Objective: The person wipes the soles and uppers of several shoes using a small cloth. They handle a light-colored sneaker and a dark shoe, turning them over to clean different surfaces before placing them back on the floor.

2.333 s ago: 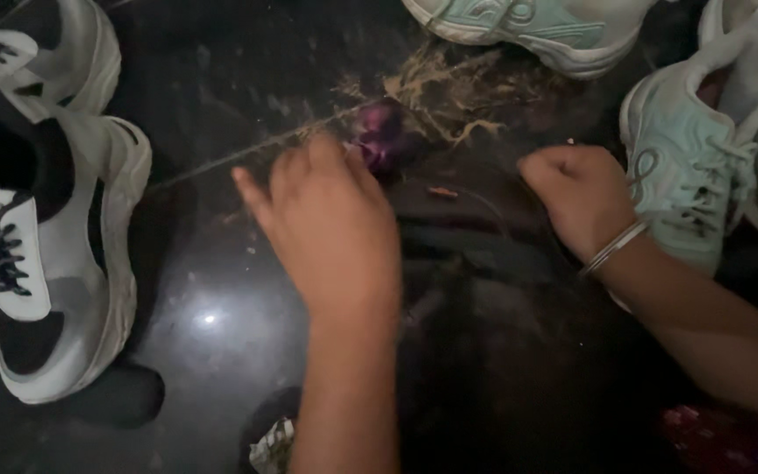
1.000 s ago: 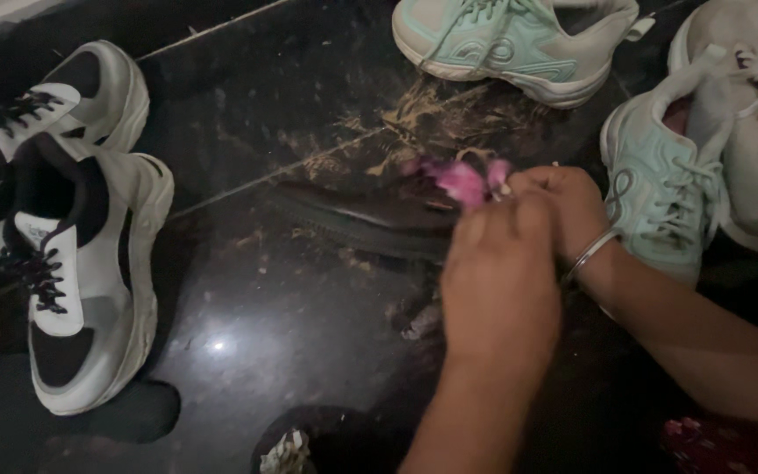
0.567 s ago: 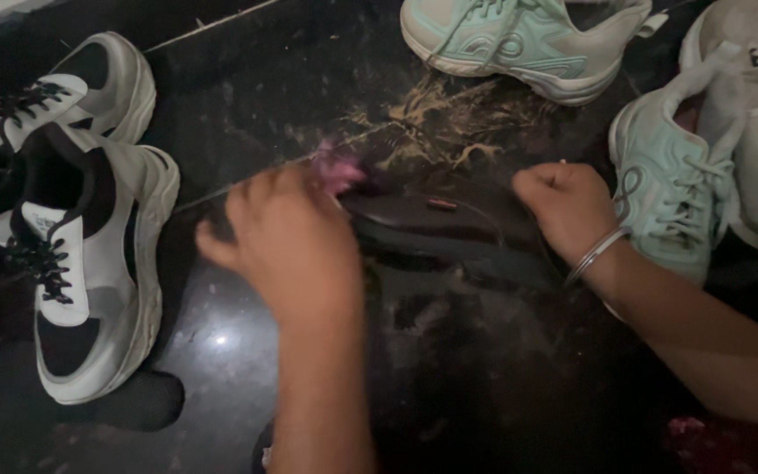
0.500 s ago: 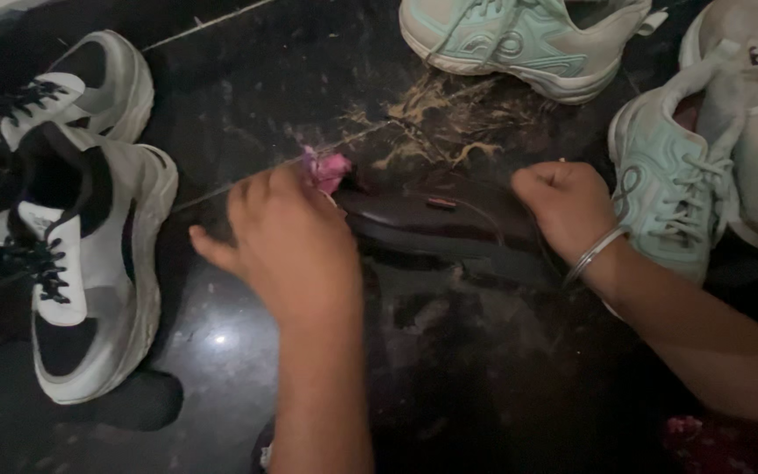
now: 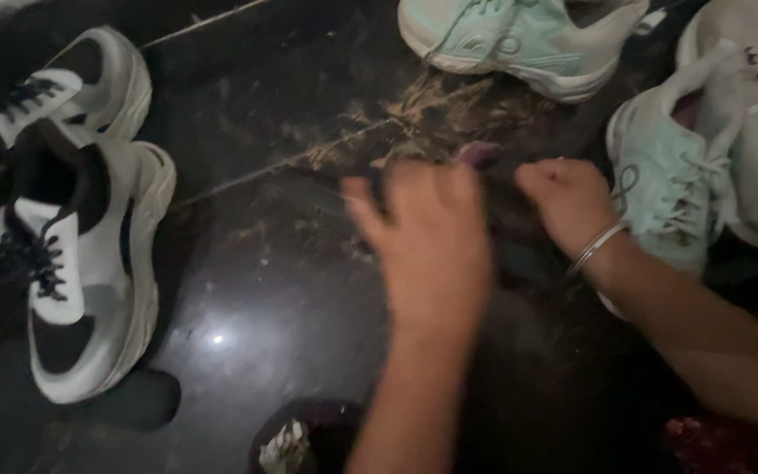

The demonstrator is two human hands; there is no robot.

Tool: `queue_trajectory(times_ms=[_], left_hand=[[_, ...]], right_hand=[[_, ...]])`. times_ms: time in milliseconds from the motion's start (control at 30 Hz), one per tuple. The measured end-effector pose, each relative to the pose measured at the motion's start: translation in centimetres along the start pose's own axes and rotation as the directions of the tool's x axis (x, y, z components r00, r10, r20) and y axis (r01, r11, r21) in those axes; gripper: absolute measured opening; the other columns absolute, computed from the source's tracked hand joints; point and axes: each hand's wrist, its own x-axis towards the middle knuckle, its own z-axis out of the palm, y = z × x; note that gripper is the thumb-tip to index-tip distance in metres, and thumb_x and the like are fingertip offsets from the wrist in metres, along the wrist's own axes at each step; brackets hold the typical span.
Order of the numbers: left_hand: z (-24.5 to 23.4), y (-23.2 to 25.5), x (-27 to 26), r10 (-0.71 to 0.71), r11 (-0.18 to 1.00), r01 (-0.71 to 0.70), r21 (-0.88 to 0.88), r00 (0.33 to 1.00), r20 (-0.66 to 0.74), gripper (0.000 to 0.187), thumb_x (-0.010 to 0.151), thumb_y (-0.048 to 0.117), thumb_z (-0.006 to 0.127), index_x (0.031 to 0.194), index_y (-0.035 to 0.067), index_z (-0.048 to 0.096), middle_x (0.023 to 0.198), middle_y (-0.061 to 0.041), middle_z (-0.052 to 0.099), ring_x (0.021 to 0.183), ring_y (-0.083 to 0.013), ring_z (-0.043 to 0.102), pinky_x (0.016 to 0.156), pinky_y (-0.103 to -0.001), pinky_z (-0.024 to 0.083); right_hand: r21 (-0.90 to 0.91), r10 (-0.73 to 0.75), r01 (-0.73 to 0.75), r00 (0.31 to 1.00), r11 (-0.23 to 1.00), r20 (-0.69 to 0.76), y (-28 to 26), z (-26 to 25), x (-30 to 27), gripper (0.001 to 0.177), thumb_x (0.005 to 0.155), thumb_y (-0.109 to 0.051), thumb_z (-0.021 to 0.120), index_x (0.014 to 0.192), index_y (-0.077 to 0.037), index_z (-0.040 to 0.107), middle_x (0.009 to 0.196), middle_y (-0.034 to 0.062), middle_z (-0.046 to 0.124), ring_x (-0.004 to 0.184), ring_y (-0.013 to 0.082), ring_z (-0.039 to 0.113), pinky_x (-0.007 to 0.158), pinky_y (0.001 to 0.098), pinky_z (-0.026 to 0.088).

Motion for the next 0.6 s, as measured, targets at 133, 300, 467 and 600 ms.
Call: queue_trajectory(times_ms=[133, 300, 467, 600], left_hand=[[-0.8, -7.1, 1.4, -0.293, 0.948, 0.316, 0.049, 0.92, -0.261, 0.022, 0.095, 0.02, 0.063, 0.116, 0.014, 0.061, 0.117, -0.011, 0.064, 0.125, -0.033, 0.055, 0.109, -0.075, 0.027], [-0.3, -9.2, 1.2, -0.425, 0.894, 0.446, 0.043, 0.874, -0.233, 0.027, 0.099, 0.019, 0.06, 0.122, 0.004, 0.061, 0.125, -0.016, 0.063, 0.129, -0.0358, 0.055, 0.109, -0.077, 0.025], [1.1, -3.2, 0.8, -0.228, 0.972, 0.231, 0.035, 0.971, -0.073, 0.023, 0.101, 0.021, 0.053, 0.115, 0.006, 0.063, 0.132, -0.02, 0.064, 0.137, -0.0336, 0.053, 0.121, -0.067, 0.021], [0.5, 0.8, -0.1, -0.154, 0.988, 0.152, -0.027, 0.986, -0.06, 0.043, 0.106, 0.027, 0.052, 0.137, -0.001, 0.059, 0.134, -0.018, 0.066, 0.139, -0.0349, 0.053, 0.13, -0.055, 0.02]], right_hand=[[0.193, 0.071, -0.075, 0.997, 0.978, 0.025, -2.0, -0.1, -0.5, 0.027, 0.095, -0.023, 0.065, 0.089, 0.001, 0.076, 0.074, 0.0007, 0.07, 0.069, 0.0101, 0.063, 0.065, 0.0289, 0.05], [0.195, 0.104, -0.109, 0.994, 0.975, 0.031, -2.7, -0.3, -1.0, 0.027, 0.094, -0.024, 0.064, 0.09, 0.0, 0.076, 0.072, -0.0019, 0.069, 0.067, 0.0086, 0.062, 0.063, 0.0287, 0.049], [0.159, 0.043, -0.044, 0.999, 0.986, 0.01, -1.9, 0.1, -0.5, 0.028, 0.096, -0.023, 0.066, 0.089, 0.002, 0.075, 0.069, -0.0007, 0.064, 0.066, 0.0085, 0.058, 0.063, 0.0293, 0.047], [0.18, 0.057, -0.058, 0.998, 0.982, 0.011, -1.6, 0.2, -0.4, 0.028, 0.097, -0.023, 0.065, 0.087, 0.001, 0.075, 0.069, -0.0023, 0.066, 0.066, 0.0067, 0.058, 0.061, 0.029, 0.047]])
